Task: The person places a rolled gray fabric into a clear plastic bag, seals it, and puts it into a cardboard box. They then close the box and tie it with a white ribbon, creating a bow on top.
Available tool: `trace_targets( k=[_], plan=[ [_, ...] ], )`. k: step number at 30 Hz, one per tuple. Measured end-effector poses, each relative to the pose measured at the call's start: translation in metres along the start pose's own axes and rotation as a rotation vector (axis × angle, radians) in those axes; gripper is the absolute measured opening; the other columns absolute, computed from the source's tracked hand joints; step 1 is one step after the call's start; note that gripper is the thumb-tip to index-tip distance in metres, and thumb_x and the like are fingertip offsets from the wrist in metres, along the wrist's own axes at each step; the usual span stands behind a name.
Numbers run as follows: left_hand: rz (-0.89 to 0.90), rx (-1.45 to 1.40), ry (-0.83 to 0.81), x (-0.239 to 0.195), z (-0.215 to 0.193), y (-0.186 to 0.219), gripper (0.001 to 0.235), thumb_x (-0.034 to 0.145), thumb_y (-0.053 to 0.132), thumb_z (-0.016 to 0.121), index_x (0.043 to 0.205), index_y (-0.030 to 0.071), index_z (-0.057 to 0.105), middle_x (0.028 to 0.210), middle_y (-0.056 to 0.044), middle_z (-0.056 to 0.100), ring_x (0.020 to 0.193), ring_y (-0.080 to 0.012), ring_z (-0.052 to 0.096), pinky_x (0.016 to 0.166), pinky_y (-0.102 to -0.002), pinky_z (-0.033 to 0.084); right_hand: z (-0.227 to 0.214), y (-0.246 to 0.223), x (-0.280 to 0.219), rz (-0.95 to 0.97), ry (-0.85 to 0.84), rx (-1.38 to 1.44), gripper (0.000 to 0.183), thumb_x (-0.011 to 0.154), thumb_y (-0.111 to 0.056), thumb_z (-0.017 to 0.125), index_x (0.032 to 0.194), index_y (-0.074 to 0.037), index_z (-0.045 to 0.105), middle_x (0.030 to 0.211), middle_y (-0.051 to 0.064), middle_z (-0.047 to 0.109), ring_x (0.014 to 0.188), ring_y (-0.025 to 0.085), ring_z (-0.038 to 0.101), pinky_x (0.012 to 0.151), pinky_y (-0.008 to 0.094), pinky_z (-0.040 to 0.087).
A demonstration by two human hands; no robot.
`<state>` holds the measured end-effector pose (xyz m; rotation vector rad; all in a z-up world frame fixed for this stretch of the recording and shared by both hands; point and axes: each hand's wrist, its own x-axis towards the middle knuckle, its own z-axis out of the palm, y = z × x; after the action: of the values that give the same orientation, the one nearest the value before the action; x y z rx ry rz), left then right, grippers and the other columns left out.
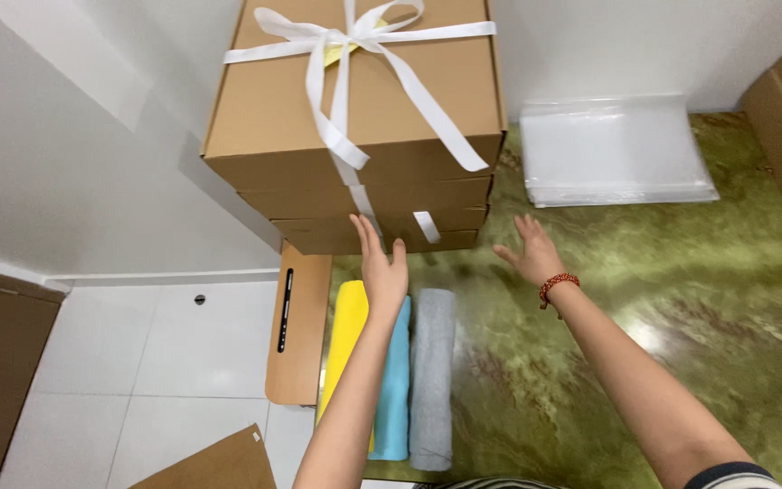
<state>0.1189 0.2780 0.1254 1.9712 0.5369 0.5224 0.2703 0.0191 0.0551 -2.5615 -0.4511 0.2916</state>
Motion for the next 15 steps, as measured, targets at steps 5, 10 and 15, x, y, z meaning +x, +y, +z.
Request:
trace_targets(
  k=[5, 10, 15],
  plan=[
    [-0.013, 0.064, -0.215, -0.087, 0.065, 0.049, 0.077, 0.104, 0.004, 0.053, 0.171, 0.003, 0.014, 0.180, -0.016, 0.002, 0.161, -0.0434, 0.018, 0.125, -0.058, 0.034, -0.005, 0.103, -0.071, 0.184, -0.219, -0.102, 0.085, 0.096, -0.056, 0.072, 0.167, -0.022, 0.040, 0.178, 0.011, 0.021, 0.164, 0.035, 0.018, 0.132, 0.057, 0.016],
    [-0.096, 0.171, -0.526, -0.170, 0.136, 0.050, 0.066, 0.109, 0.010, 0.049, 0.169, 0.001, 0.022, 0.180, -0.016, 0.011, 0.165, -0.0295, 0.011, 0.130, -0.042, 0.029, -0.030, 0.175, -0.149, 0.152, -0.126, -0.063, 0.069, 0.101, -0.045, 0.066, 0.165, -0.036, 0.040, 0.180, -0.004, 0.020, 0.166, 0.022, 0.013, 0.135, 0.055, 0.009],
    [-0.014, 0.404, -0.659, -0.217, 0.213, -0.012, 0.066, 0.104, 0.022, 0.057, 0.165, 0.003, 0.039, 0.177, -0.019, 0.024, 0.164, -0.0345, 0.018, 0.129, -0.057, 0.021, -0.065, 0.230, -0.194, 0.186, -0.052, -0.031, 0.059, 0.110, -0.050, 0.051, 0.166, -0.032, 0.041, 0.180, -0.006, 0.020, 0.166, 0.018, 0.012, 0.135, 0.046, 0.003]
  ],
)
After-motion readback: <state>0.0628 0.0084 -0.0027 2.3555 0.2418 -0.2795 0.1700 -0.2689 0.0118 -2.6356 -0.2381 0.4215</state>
